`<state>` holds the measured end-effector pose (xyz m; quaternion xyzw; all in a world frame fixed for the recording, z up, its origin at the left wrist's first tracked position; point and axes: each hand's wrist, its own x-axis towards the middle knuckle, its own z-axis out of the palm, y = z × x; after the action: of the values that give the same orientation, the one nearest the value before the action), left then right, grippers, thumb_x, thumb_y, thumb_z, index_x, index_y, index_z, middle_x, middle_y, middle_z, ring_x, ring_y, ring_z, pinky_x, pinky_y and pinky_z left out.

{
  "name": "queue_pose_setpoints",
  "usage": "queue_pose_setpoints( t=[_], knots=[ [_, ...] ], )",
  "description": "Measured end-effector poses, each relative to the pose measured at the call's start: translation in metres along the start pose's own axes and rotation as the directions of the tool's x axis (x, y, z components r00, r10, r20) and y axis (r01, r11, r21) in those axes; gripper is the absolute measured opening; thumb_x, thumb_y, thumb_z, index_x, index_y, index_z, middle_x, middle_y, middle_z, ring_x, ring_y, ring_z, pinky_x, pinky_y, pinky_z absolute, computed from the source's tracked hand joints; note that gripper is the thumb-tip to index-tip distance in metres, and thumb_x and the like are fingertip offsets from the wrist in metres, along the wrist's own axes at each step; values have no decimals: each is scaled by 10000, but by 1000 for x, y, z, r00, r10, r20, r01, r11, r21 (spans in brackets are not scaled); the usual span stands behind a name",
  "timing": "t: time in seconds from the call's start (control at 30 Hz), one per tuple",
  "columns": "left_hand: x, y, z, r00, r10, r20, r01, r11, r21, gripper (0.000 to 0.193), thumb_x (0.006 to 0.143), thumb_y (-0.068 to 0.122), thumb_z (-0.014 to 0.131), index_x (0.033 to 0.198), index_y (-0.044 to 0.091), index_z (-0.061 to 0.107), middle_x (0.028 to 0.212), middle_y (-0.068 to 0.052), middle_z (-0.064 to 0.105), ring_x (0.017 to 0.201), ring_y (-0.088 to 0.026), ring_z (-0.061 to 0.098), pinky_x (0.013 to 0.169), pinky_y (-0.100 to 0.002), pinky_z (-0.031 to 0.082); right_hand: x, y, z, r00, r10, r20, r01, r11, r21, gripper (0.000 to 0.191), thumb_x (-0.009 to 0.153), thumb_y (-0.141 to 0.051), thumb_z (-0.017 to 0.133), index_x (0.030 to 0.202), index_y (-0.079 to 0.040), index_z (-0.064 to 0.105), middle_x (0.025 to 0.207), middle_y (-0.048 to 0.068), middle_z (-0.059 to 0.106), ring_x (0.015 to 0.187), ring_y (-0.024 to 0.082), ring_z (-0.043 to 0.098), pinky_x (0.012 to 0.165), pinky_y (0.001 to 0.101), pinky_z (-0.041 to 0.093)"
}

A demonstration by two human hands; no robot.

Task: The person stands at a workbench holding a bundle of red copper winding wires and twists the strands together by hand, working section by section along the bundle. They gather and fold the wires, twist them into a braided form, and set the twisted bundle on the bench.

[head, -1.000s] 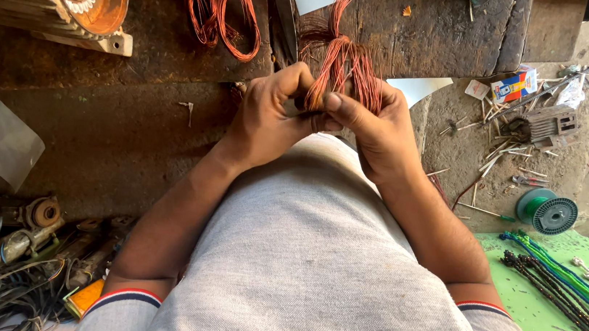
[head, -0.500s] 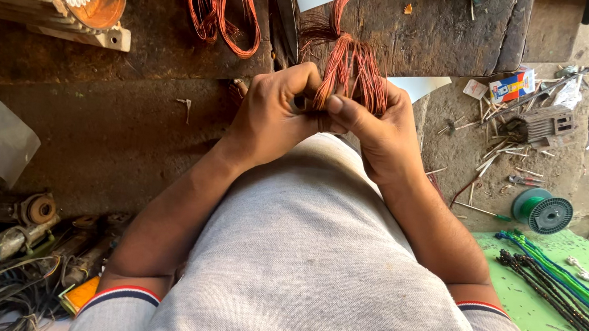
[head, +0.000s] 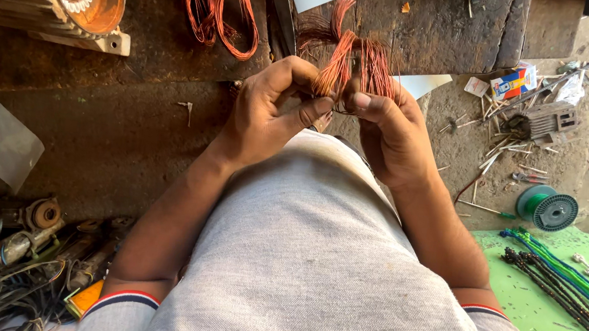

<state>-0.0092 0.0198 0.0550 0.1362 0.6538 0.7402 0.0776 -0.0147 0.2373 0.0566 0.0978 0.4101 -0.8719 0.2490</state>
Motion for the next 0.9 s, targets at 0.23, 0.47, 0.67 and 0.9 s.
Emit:
queue_pose_setpoints(
  t=[0.23,0.47,0.67,0.9],
  knots=[
    [3,3,-5,1000,20,-12,-18,987,158,254,1077,277,697,1138,47,608,966,-18,737,874,-67,688,775,-240,573,5,4,5,999,-9,-35,6,997,-78,259,956,-44,690,1207,6,646,1147,66,711,1108,152,653,1067,333,484],
    [4,-1,-3,1000,20,-19,-15,972,235,278,1058,319,710,1106,71,594,908,-8,715,841,-68,683,744,-245,576,5,0,11,1000,2,-19,-5,989,-146,327,938,-57,718,1245,-2,622,1152,72,720,1108,155,674,1058,341,522],
    [2,-2,-5,1000,25,-11,-22,974,226,273,1042,301,741,1094,73,601,943,-10,730,885,-76,701,797,-253,596,6,0,7,999,48,14,-47,998,-50,297,919,-48,756,1189,13,650,1142,73,720,1105,160,668,1065,338,501],
    [1,-3,-3,1000,-27,-15,29,991,133,232,1029,231,754,1104,67,607,996,-15,751,936,-73,714,840,-256,606,4,1,2,1000,5,-27,-5,1000,-24,198,984,-84,710,1150,14,667,1114,62,717,1095,142,656,1080,320,482]
  ],
)
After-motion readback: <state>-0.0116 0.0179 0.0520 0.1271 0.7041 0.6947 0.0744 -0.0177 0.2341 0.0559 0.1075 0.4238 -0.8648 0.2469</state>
